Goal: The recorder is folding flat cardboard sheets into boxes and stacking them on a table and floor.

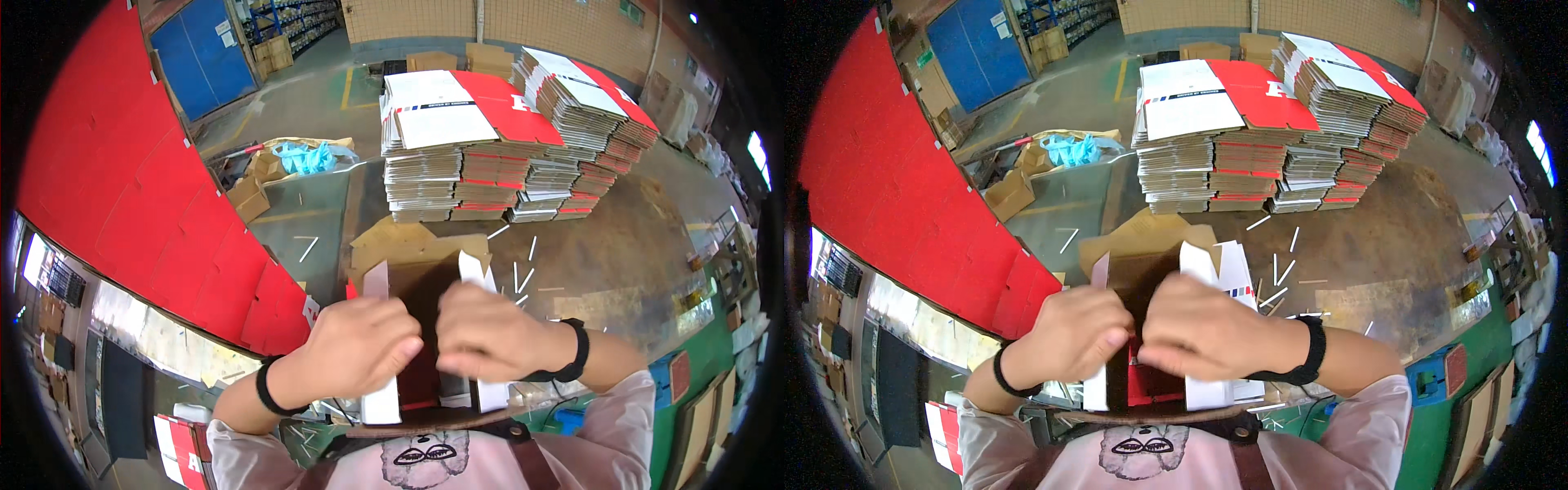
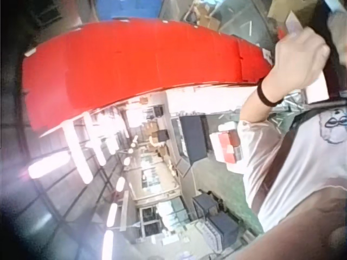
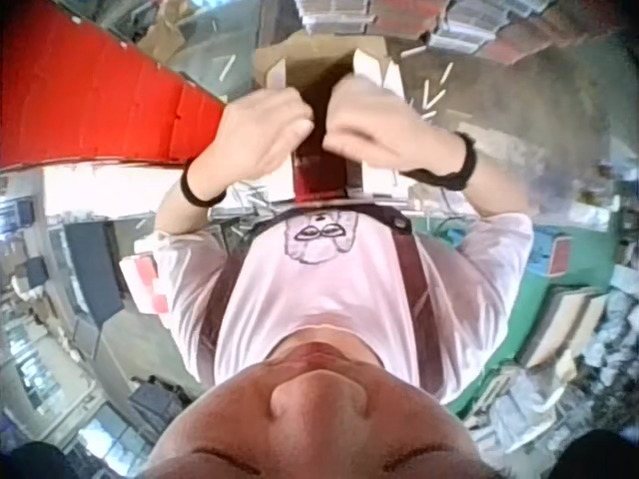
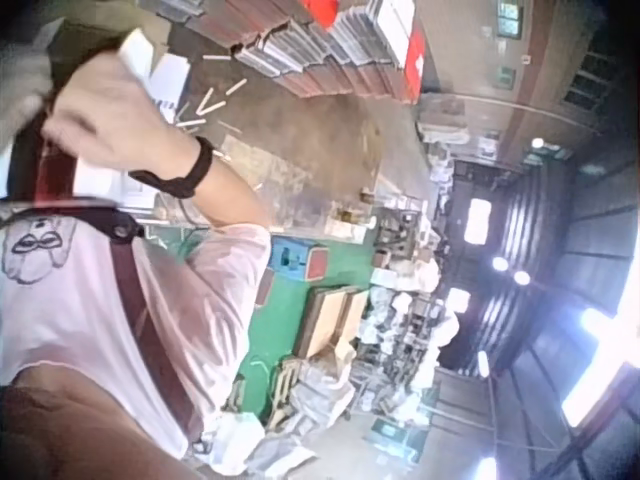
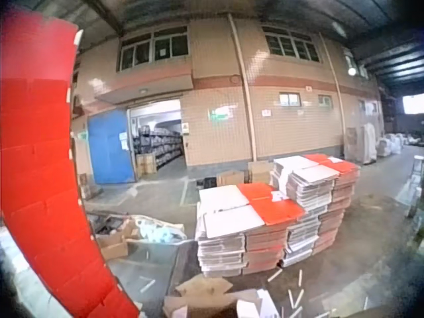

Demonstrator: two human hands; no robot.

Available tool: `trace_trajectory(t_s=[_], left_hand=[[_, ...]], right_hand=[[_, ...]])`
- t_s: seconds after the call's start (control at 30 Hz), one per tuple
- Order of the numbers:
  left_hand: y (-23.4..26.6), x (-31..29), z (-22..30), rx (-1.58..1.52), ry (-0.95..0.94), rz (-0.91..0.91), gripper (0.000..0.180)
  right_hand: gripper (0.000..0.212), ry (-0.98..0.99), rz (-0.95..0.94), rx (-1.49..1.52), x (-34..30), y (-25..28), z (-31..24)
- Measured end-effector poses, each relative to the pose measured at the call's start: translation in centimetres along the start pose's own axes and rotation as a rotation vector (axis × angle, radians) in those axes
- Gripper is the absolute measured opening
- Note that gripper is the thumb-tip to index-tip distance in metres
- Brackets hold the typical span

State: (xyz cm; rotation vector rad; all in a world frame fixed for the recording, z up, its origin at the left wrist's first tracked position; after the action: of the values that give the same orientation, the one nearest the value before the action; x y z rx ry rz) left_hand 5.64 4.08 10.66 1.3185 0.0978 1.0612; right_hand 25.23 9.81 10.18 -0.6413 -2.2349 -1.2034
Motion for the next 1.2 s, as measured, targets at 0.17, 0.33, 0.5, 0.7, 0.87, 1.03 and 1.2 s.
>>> trace_trajectory(t_s=[0.17, 0.33, 0.5, 0.7, 0.87, 1.03, 1.2], left_hand=[[-1.8, -3.8, -2.8, -0.314, 0.056, 0.443, 0.035], [-1.8, 0.0, -5.7, -0.338, 0.089, 0.437, 0.016], [-3.4, -4.0, -5.1, -0.204, -0.234, 0.242, 0.042], [-3.2, -5.6, -2.6, -0.215, -0.18, 0.132, 0.054], [-4.2, -6.3, -1.6, -0.277, -0.023, 0.449, 0.025], [-5.8, -8.1, -0.9, -0.314, 0.113, 0.702, 0.055], [-8.1, -12.5, -3.0, -0.072, 0.709, 0.382, 0.024]], right_hand=[[0.03, -0.198, 0.326, -0.112, -3.6, 0.8, 2.6], [0.023, -0.229, 0.295, -0.069, -1.4, 1.8, 4.6], [0.023, -0.181, 0.221, -0.052, -4.5, -0.5, 3.7], [0.016, -0.197, 0.065, -0.04, -5.1, -2.1, 0.7], [0.026, -0.376, 0.637, 0.04, -7.6, -4.2, -0.4], [0.044, -0.655, 1.28, 0.564, -10.8, -5.3, 0.4], [0.04, -0.993, 0.27, 0.12, -19.9, -8.1, 2.5]])
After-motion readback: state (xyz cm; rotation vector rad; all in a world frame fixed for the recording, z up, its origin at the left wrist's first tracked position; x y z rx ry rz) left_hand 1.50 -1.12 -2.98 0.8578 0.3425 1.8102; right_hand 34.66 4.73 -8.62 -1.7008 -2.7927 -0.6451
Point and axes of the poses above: each hand's wrist, its own x-axis towards the middle knuckle, its own y-axis out of the back of the hand, z = x × y, the point moved 2 cm from there along x, towards the middle knuckle, and after that the axes turned 2 degrees about -x, right-handed, at the moved point
